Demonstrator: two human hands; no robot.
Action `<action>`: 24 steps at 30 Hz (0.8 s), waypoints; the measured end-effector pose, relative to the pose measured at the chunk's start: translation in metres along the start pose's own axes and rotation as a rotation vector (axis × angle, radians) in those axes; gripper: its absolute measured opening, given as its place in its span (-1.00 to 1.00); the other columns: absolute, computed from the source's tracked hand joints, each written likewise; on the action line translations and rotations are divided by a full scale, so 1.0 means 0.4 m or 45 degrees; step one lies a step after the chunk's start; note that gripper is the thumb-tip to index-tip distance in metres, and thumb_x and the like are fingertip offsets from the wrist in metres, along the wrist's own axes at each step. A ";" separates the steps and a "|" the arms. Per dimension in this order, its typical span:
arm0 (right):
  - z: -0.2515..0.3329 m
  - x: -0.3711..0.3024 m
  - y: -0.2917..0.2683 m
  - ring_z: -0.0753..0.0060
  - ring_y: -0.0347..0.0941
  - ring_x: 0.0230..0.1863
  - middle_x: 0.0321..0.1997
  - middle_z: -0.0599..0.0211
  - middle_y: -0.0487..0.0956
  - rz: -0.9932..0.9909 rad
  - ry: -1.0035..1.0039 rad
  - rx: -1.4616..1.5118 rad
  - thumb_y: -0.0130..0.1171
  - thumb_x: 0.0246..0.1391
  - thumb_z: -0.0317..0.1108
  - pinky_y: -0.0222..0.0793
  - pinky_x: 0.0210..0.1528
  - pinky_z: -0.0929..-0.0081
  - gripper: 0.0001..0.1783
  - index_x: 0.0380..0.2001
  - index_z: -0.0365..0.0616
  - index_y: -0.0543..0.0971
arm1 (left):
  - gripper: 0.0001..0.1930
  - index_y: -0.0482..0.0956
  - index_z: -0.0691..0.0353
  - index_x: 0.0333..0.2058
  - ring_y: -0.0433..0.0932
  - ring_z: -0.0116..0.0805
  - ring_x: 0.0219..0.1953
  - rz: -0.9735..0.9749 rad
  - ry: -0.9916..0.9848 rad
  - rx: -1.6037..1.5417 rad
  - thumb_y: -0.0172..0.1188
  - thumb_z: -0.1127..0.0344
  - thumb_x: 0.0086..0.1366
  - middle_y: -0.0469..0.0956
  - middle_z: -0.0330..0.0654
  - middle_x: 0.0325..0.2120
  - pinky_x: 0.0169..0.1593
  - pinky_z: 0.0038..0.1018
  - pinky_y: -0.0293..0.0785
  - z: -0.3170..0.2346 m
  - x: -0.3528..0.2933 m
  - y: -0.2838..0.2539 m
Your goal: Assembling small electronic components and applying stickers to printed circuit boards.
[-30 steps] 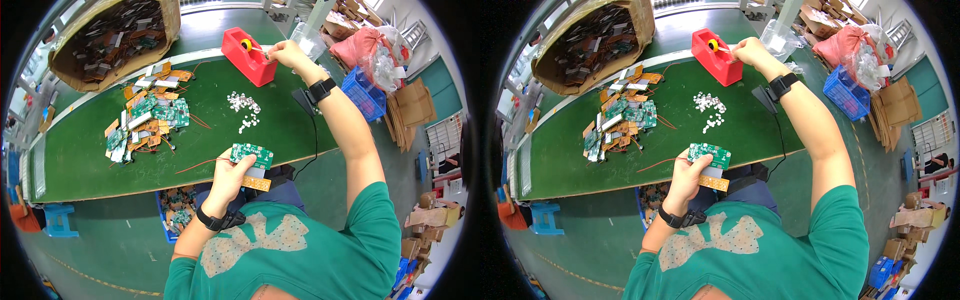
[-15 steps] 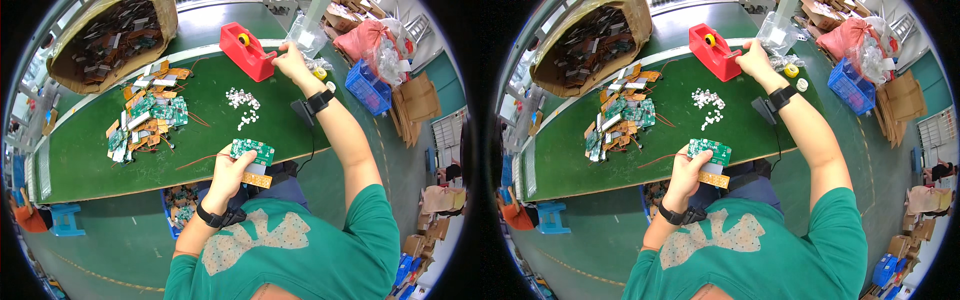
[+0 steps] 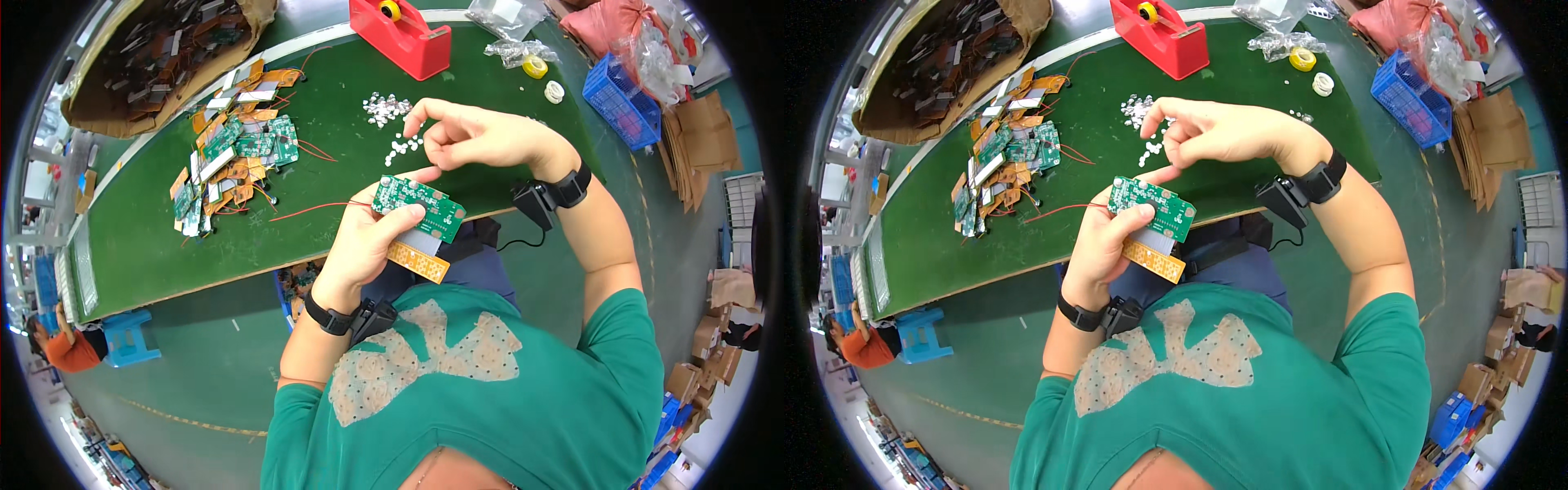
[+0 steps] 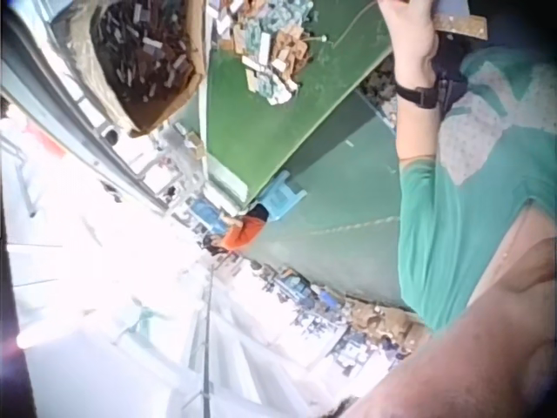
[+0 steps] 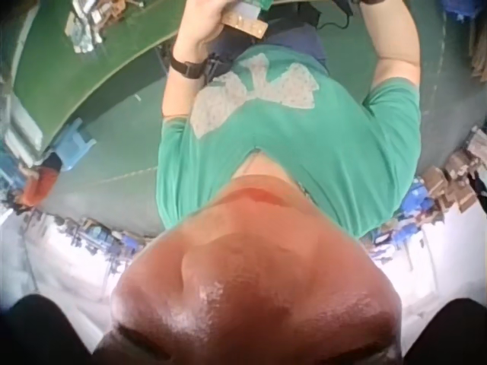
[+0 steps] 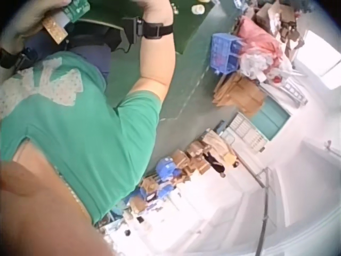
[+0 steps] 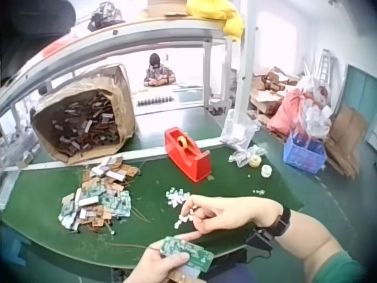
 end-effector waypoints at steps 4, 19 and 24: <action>0.013 -0.018 0.016 0.72 0.21 -0.44 -0.54 0.53 0.32 -0.041 -0.070 -0.411 0.17 0.11 -0.39 0.18 -0.41 0.63 -0.59 -0.01 -0.17 0.31 | -0.60 0.45 0.40 0.06 0.63 -0.36 -0.20 0.009 -0.004 0.029 0.14 0.50 0.22 0.61 -0.12 -0.23 -0.06 -0.45 0.55 0.003 -0.005 0.017; -0.174 -0.059 0.029 0.72 0.35 -0.48 -0.45 0.52 0.51 -0.509 0.006 0.809 0.18 0.11 -0.31 0.27 -0.41 0.74 -0.85 -0.36 -0.17 0.59 | -0.59 0.44 0.51 0.03 0.62 -0.38 -0.21 -0.177 0.154 0.104 0.13 0.46 0.21 0.55 0.00 -0.04 -0.13 -0.45 0.60 -0.003 -0.011 -0.021; -0.174 -0.045 0.041 0.72 0.30 -0.48 -0.48 0.54 0.48 -0.510 -0.019 0.808 0.18 0.10 -0.37 0.24 -0.40 0.72 -0.91 -0.39 -0.15 0.57 | -0.60 0.44 0.51 0.02 0.62 -0.39 -0.21 -0.156 0.165 0.081 0.13 0.47 0.21 0.54 0.02 -0.03 -0.13 -0.45 0.61 -0.010 -0.009 -0.008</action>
Point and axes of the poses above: each hand's wrist, its own x-axis towards the middle knuckle, its own y-axis out of the palm, z = x × y, the point moved 7 cm from there along x, towards the middle knuckle
